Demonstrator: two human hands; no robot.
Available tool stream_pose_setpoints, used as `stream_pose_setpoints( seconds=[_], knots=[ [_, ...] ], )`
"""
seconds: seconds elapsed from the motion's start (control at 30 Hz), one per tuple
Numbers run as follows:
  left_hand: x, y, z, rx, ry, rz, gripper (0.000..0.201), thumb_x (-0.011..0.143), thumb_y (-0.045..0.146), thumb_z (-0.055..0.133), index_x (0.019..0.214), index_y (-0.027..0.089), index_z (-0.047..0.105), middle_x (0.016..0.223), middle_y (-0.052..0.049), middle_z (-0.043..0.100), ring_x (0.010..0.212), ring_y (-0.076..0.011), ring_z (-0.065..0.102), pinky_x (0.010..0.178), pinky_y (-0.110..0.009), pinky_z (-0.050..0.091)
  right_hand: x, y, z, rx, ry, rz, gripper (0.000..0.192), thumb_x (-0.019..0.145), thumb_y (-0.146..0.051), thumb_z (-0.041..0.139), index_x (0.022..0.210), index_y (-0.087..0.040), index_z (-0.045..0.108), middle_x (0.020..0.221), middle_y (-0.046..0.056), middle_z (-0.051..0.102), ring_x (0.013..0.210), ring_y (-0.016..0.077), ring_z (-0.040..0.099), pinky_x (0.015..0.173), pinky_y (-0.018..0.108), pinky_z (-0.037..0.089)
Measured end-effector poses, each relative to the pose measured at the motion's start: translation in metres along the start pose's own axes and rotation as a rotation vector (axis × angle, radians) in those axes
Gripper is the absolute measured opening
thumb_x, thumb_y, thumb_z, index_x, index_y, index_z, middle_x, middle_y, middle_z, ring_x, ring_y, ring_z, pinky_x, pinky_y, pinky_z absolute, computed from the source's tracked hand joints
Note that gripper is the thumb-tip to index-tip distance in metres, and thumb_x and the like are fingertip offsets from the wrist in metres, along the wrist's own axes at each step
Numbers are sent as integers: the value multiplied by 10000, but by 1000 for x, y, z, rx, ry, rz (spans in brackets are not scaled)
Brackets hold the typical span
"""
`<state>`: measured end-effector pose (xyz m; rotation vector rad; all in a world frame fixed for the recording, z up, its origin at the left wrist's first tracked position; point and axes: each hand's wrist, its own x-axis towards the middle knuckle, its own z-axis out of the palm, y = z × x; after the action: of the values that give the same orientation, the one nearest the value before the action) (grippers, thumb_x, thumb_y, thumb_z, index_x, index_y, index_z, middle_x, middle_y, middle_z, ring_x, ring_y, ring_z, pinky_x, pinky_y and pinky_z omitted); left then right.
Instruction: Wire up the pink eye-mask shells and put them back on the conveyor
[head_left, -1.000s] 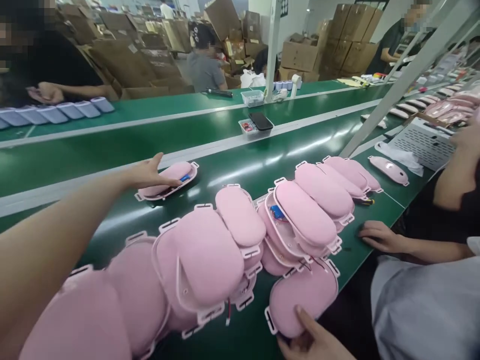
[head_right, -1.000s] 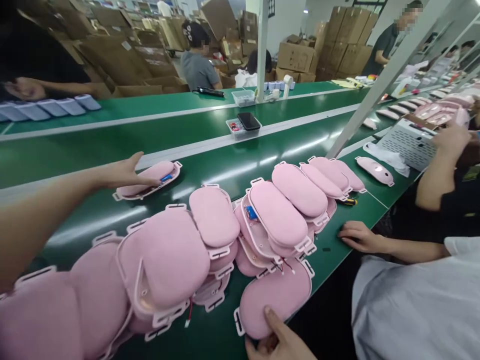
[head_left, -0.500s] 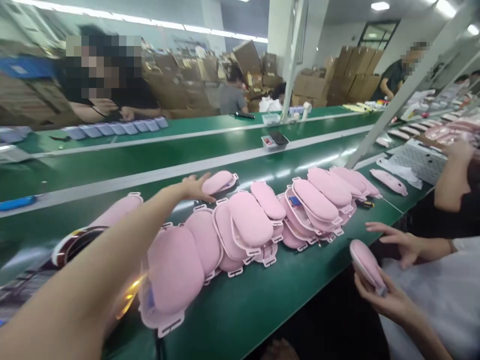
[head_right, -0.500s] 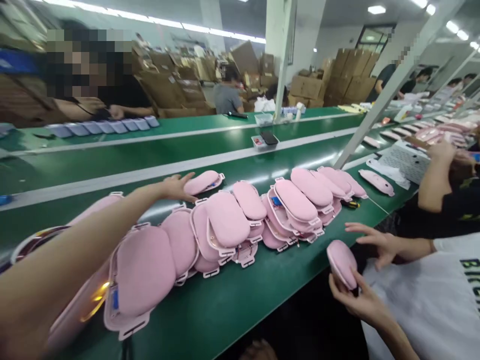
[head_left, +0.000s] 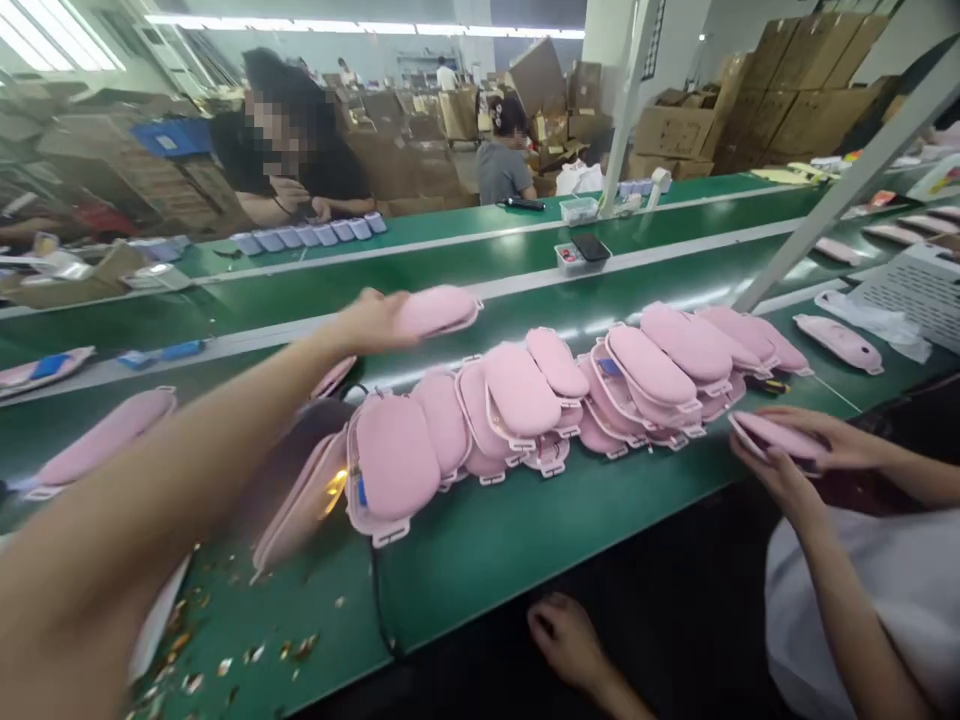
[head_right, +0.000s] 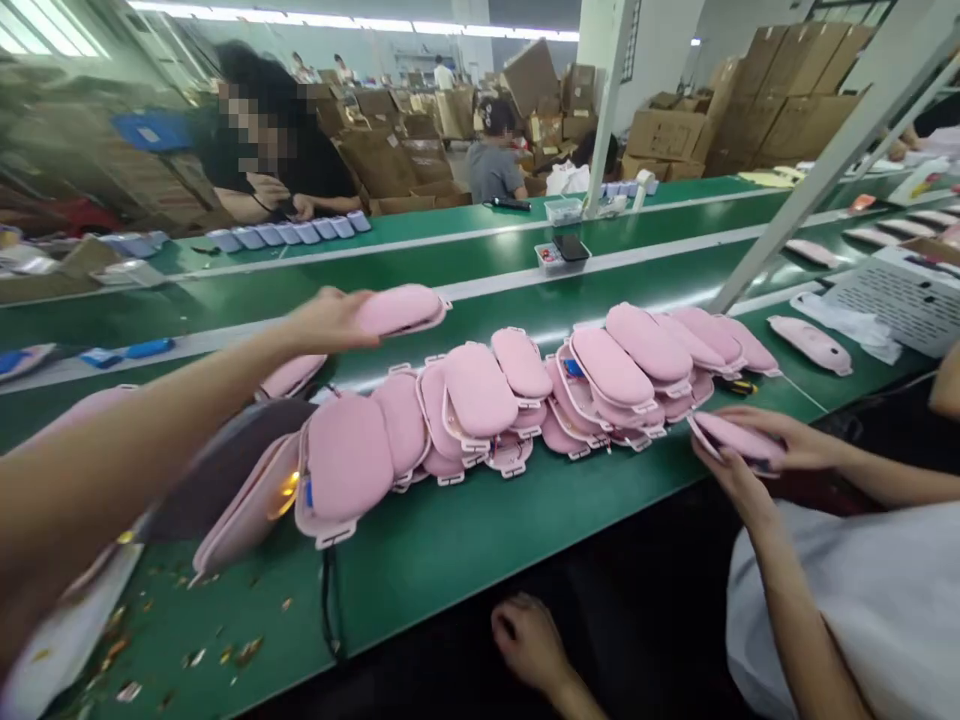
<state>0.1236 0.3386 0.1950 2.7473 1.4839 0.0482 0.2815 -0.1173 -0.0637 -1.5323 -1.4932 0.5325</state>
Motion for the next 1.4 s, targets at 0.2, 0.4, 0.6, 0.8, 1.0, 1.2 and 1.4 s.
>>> stream_pose_setpoints(
  seconds=[0.2, 0.4, 0.6, 0.8, 1.0, 1.2, 1.4],
  knots=[
    [-226, 26, 20, -118, 353, 161, 1026, 736, 788, 649, 1667, 440, 395, 1351, -95, 519, 1253, -430, 627, 1109, -639, 606, -56, 3, -11, 57, 23, 3, 208, 1041, -353, 603, 964, -373, 796, 760, 9, 775, 611, 274, 757, 529, 445, 640],
    [-332, 113, 134, -358, 59, 228, 1035, 715, 466, 765, 1670, 415, 367, 1329, -124, 539, 973, -351, 728, 817, -493, 708, -15, -17, -67, -284, 162, -202, 302, 996, -328, 663, 1267, -250, 768, 1265, 130, 796, 1180, 305, 742, 1029, 530, 623],
    [-317, 108, 178, -511, -8, 189, 935, 815, 779, 761, 1588, 290, 567, 1505, -185, 534, 1389, -450, 605, 1185, -618, 559, 45, -16, -70, -444, -91, -273, 459, 1101, -421, 535, 1503, -211, 602, 1421, 161, 705, 1290, 296, 651, 1128, 508, 555],
    [-308, 91, 167, -712, 214, 152, 681, 1061, 761, 453, 1392, 236, 733, 1260, -60, 799, 1074, -208, 765, 1037, -322, 619, 54, -30, -65, -452, 52, -243, 433, 1083, -435, 576, 1461, -228, 619, 1354, 137, 711, 1287, 327, 588, 1138, 531, 458],
    [-308, 85, 180, -701, 350, 91, 569, 1151, 565, 395, 1301, 152, 756, 1173, -63, 829, 942, -120, 755, 904, -207, 592, 72, -80, -48, -409, -156, -369, 286, 1126, -363, 550, 1056, -217, 785, 941, 28, 775, 929, 184, 669, 901, 359, 452],
    [-313, 90, 178, -667, 413, 181, 470, 1148, 549, 461, 1292, 232, 777, 1041, 7, 841, 847, -103, 764, 766, -165, 541, 99, -122, -11, -172, -448, 39, 659, 1090, -695, 515, 827, -144, 762, 688, -37, 645, 631, 66, 546, 669, 230, 363],
    [-312, 92, 183, -663, 533, 193, 346, 1156, 350, 483, 1288, 217, 774, 1083, 12, 842, 832, -85, 769, 746, -154, 520, 114, -108, -30, -219, -408, -118, 580, 1038, -680, 634, 813, -151, 713, 689, -48, 626, 644, 82, 552, 701, 229, 441]
  ],
)
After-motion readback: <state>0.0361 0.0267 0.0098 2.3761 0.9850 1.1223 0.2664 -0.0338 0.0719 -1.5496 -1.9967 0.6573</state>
